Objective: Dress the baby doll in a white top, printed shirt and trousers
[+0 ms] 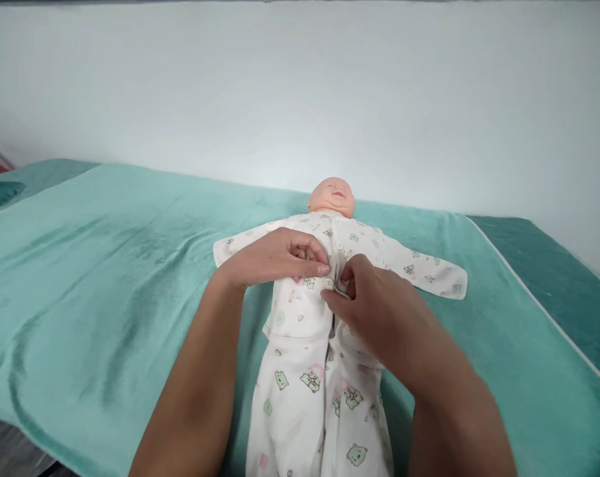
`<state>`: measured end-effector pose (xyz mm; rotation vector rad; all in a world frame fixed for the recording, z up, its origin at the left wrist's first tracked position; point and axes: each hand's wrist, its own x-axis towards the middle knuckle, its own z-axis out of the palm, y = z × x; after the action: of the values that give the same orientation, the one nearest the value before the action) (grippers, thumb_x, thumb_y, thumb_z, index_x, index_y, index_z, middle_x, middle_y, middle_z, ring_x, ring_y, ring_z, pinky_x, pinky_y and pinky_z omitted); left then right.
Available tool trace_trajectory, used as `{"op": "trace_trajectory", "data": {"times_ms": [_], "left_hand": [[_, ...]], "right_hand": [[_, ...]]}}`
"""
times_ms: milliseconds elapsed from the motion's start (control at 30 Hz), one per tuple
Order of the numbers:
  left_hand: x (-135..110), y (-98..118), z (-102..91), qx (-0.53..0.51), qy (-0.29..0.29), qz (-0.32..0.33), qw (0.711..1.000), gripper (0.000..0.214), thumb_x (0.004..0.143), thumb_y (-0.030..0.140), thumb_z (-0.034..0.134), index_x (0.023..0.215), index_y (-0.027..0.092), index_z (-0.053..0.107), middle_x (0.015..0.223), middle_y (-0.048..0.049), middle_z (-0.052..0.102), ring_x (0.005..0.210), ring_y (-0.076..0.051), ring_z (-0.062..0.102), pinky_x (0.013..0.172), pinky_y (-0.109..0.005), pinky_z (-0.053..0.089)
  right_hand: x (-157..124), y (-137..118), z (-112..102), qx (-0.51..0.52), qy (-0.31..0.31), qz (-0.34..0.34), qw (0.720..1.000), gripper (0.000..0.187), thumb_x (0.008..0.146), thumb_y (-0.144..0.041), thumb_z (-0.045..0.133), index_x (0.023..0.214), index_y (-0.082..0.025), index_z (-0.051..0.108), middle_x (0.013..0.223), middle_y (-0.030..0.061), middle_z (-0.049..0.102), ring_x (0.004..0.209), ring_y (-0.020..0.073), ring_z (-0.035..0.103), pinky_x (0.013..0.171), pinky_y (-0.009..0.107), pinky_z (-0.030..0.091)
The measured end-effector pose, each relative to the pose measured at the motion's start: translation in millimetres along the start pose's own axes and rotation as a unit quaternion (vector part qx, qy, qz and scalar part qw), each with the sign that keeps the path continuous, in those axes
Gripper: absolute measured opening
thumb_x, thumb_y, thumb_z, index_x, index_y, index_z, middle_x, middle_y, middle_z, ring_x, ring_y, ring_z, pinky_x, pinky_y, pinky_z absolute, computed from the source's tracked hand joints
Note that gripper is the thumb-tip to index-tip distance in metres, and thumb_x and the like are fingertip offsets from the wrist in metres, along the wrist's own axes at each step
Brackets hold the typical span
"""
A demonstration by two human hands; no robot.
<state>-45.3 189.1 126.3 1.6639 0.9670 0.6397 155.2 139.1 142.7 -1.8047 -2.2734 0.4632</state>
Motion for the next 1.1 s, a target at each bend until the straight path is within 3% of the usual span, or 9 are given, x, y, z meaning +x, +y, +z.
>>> {"op": "trace_trajectory", "data": {"times_ms": [100, 233, 367, 467, 700, 1100], "left_hand": [[2, 2, 1.3, 0.047, -0.006, 0.007, 0.999, 0.022, 0.081, 0.040, 0.076, 0.090, 0.020, 0.073, 0.082, -0.0002, 0.068, 0.073, -0.011, 0.057, 0.063, -0.024, 0.044], [4, 4, 4.2, 0.088, -0.006, 0.005, 0.996, 0.020, 0.079, 0.039, 0.078, 0.086, 0.021, 0.073, 0.071, 0.0031, 0.062, 0.066, -0.009, 0.052, 0.057, -0.023, 0.038], [3, 4, 3.9, 0.095, -0.014, 0.015, 0.995, 0.019, 0.079, 0.037, 0.078, 0.080, 0.020, 0.071, 0.075, 0.0034, 0.064, 0.068, -0.008, 0.052, 0.058, -0.022, 0.038], [3, 4, 3.0, 0.074, -0.016, 0.024, 0.997, 0.017, 0.080, 0.035, 0.077, 0.080, 0.019, 0.071, 0.077, 0.0031, 0.066, 0.068, -0.008, 0.054, 0.060, -0.021, 0.040], [5, -1, 6.4, -0.082, -0.050, 0.023, 0.995, 0.014, 0.086, 0.028, 0.073, 0.086, 0.016, 0.067, 0.075, -0.0031, 0.074, 0.069, -0.012, 0.068, 0.061, -0.022, 0.052], [7, 3, 12.1, -0.080, -0.027, -0.013, 0.996, 0.013, 0.081, 0.016, 0.072, 0.092, 0.019, 0.065, 0.071, 0.0013, 0.071, 0.065, -0.011, 0.069, 0.061, -0.022, 0.056]], "right_hand": [[4, 12, -7, 0.059, -0.045, -0.027, 0.997, 0.018, 0.090, -0.029, 0.056, 0.074, -0.023, 0.051, 0.067, -0.0018, 0.060, 0.056, 0.0127, 0.046, 0.050, 0.028, 0.030], [10, 28, -14, 0.197, -0.107, -0.029, 0.974, 0.026, 0.093, -0.040, 0.058, 0.073, -0.022, 0.057, 0.065, -0.0036, 0.054, 0.055, 0.0100, 0.042, 0.048, 0.025, 0.029], [19, 35, -9, 0.394, -0.111, -0.069, 0.910, 0.027, 0.091, -0.042, 0.066, 0.077, -0.020, 0.062, 0.066, -0.0047, 0.046, 0.058, 0.0077, 0.039, 0.051, 0.022, 0.031], [24, 36, -3, 0.472, -0.109, -0.080, 0.871, 0.027, 0.089, -0.040, 0.069, 0.075, -0.018, 0.064, 0.064, -0.0046, 0.048, 0.057, 0.0069, 0.042, 0.052, 0.021, 0.034], [28, 33, 2, 0.521, -0.110, -0.068, 0.844, 0.027, 0.088, -0.036, 0.072, 0.069, -0.018, 0.063, 0.058, -0.0042, 0.054, 0.052, 0.0072, 0.049, 0.048, 0.019, 0.038], [28, 31, 4, 0.539, -0.104, -0.046, 0.835, 0.030, 0.087, -0.035, 0.071, 0.065, -0.018, 0.061, 0.052, -0.0044, 0.053, 0.046, 0.0073, 0.049, 0.044, 0.019, 0.039]]}}
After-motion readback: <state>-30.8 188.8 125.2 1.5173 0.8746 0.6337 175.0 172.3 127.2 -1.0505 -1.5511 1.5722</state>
